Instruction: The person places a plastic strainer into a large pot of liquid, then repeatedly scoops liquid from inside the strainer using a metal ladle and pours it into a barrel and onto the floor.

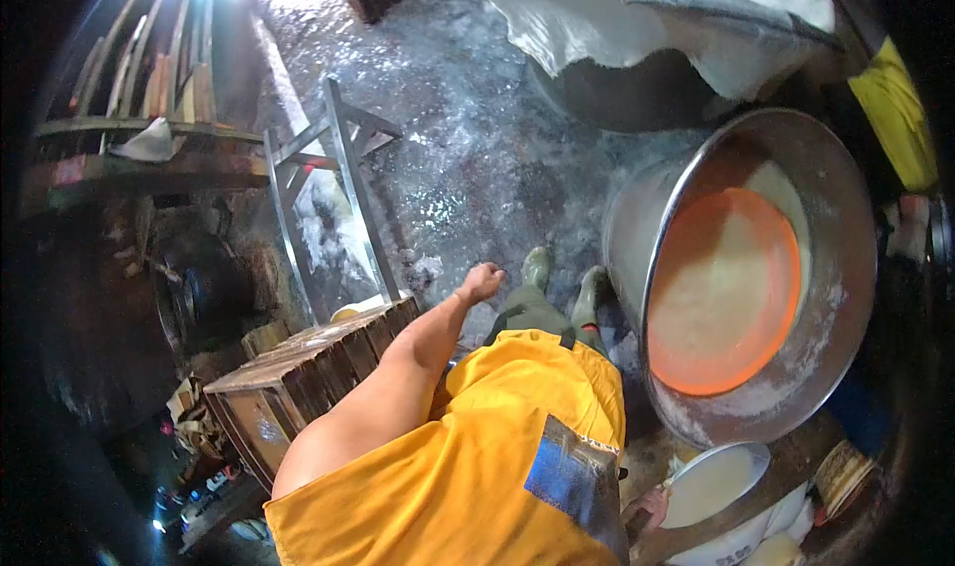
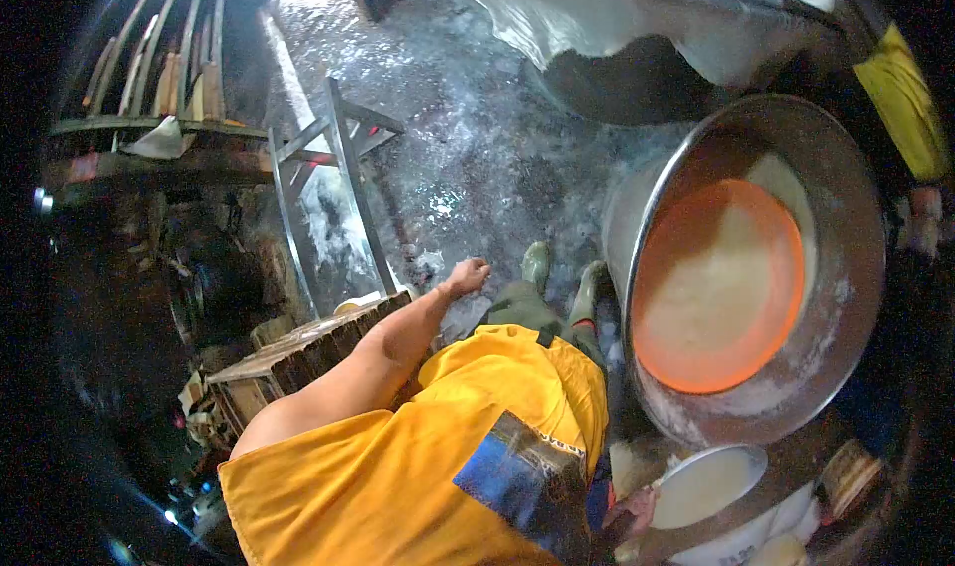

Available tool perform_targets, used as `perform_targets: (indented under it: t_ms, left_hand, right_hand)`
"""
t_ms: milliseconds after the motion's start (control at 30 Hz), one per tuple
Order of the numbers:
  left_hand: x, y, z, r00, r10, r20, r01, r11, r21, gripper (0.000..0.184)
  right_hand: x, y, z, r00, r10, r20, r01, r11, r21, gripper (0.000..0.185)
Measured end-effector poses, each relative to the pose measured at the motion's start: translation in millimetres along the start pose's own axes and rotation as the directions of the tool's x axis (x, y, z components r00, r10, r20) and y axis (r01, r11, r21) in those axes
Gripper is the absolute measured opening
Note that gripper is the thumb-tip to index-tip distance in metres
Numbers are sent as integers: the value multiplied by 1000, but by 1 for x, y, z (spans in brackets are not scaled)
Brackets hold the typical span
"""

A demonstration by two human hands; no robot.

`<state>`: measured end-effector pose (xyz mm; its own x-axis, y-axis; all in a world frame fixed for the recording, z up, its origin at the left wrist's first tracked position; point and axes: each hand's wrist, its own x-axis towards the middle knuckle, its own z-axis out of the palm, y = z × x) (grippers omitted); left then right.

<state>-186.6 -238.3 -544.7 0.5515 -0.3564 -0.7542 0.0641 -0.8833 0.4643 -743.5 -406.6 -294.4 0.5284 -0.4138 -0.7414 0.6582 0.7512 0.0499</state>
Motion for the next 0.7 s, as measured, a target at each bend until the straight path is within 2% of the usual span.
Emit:
perform_targets:
  t_ms: [33, 67, 100, 167, 200, 233, 300, 367, 400, 433, 467, 500, 567, 633, 700]
  left_hand:
    - [2, -7, -8, 1000, 21, 17, -22, 999, 45, 35]
    - [0, -6, -20, 997, -63, 52, 62, 998, 28, 36]
    - [19, -39, -18, 1000, 25, 7, -25, 999, 35, 37]
    - [15, -43, -45, 996, -89, -21, 86, 987, -139, 34]
    - [-9, -16, -70, 994, -97, -59, 85, 980, -180, 32]
    - [-1, -32, -80, 989, -94, -116, 84, 993, -88, 32]
    - [9, -49, -103, 982, -127, -139, 105, 982, -158, 29]
    - [5, -39, -118, 972, -198, -124, 150, 936, -319, 26]
    - [20, -60, -126, 994, -42, -98, 21, 978, -206, 28]
    - [12, -44, -121, 976, -95, -197, 55, 979, -198, 28]
    - [0, -23, -119, 981, -156, -115, 91, 894, -439, 26]
    - [-3, -16, -115, 997, -56, -54, 29, 909, -415, 28]
    - [-7, -2, -99, 1000, -16, 18, 22, 910, -414, 25]
    - [-19, 20, -69, 998, -66, -20, 55, 940, -336, 21]
    - [-33, 55, -37, 990, -138, -27, 125, 952, -280, 20]
  right_hand:
    - [-4, 1, -7, 999, 31, 26, -35, 985, 167, 29]
    - [-8, 4, -9, 996, 56, 63, -74, 942, 328, 36]
    - [-10, 3, -13, 994, 51, 98, -87, 908, 411, 33]
    - [-5, -11, -29, 972, -10, 235, -125, 824, 552, 29]
    - [-1, -22, -40, 941, -55, 334, -172, 771, 613, 26]
    - [4, -36, -52, 891, -99, 442, -245, 716, 654, 24]
    - [14, -62, -73, 735, -219, 642, -399, 626, 670, 19]
    - [18, -87, -83, 572, -322, 754, -478, 617, 626, 15]
    - [34, -69, -25, 451, -454, 768, -468, 612, 637, 11]
    - [29, -68, 16, 542, -500, 675, -218, 692, 688, 14]
    - [33, -62, 61, 565, -529, 633, 4, 769, 639, 14]
    - [40, -73, 78, 565, -491, 663, 53, 824, 564, 16]
    - [47, -85, 119, 665, -444, 600, 180, 876, 448, 14]
    - [65, -102, 145, 813, -390, 433, 332, 921, 205, 13]
    - [104, -125, 149, 913, -323, 249, 354, 930, -94, 12]
